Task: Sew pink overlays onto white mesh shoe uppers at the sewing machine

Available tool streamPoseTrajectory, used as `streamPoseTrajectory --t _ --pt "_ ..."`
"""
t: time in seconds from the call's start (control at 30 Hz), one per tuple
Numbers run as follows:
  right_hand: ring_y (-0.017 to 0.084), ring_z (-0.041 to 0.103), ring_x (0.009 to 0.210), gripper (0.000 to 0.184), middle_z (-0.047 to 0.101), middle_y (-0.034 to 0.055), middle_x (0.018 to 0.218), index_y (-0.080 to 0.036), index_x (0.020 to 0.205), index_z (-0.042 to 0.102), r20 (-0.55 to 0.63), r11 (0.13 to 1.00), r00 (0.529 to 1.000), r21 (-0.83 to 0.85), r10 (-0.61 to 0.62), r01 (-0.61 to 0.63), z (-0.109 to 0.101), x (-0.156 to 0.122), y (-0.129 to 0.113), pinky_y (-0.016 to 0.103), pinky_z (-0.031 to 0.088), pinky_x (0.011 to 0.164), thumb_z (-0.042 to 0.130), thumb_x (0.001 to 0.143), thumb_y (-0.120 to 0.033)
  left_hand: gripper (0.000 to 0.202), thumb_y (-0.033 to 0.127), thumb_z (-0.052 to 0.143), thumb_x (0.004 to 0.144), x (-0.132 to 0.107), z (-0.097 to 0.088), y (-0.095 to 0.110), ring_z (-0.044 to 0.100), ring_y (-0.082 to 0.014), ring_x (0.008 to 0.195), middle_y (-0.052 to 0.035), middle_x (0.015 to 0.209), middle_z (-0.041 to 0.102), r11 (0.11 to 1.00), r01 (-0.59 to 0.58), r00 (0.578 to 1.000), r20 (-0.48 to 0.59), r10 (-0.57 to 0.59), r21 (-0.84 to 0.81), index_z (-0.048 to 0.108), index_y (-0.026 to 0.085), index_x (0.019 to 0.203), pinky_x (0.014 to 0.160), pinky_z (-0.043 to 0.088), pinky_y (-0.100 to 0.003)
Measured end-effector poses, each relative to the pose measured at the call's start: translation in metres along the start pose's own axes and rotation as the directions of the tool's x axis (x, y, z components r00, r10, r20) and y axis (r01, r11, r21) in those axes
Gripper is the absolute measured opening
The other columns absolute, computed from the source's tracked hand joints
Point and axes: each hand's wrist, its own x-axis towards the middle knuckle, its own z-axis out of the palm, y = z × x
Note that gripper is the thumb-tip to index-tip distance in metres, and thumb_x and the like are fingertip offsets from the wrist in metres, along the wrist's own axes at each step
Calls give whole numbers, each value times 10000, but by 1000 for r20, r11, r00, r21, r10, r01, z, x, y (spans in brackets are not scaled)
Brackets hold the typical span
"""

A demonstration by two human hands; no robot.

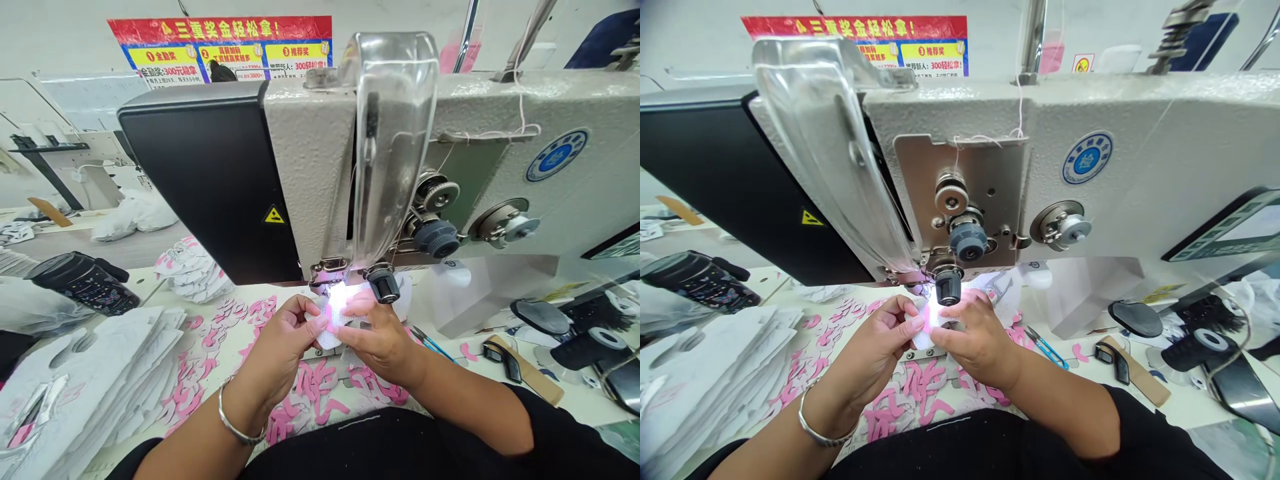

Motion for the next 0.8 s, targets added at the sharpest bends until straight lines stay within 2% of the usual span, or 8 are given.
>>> streamPoseTrajectory --t 0.23,0.43,0.63,0.8 --pt "216 532 1016 299 549 48 1069 -271 1018 640 -8 1000 1000 19 25 -25 -4 6 1 470 452 889 586 843 -35 267 290 734 787 4 6 4 487 -77 629 46 750 507 1000 -27 999 -32 27 5 481 209 814 587 418 -204" --pt "204 545 972 239 547 57 1035 -274 984 695 82 994 991 30 105 -108 -11 14 6 393 471 828 556 884 -108 288 263 753 746 8 12 11 475 -68 598 57 717 498 1000 -21 998 -61 20 -12 473 195 764 558 412 -194" --pt "211 544 950 234 557 53 998 -292 965 714 126 992 985 21 119 -123 -11 12 11 411 465 860 579 873 -125 309 244 762 718 6 16 13 477 -65 579 66 688 503 1000 -13 995 -102 12 -17 460 196 763 553 414 -195" --pt "198 548 936 254 553 34 955 -333 1006 717 165 984 970 -23 176 -175 -10 12 12 387 471 874 619 866 -145 292 217 755 703 9 19 15 491 -66 596 57 728 504 1000 -7 989 -149 8 6 472 190 771 535 411 -196"
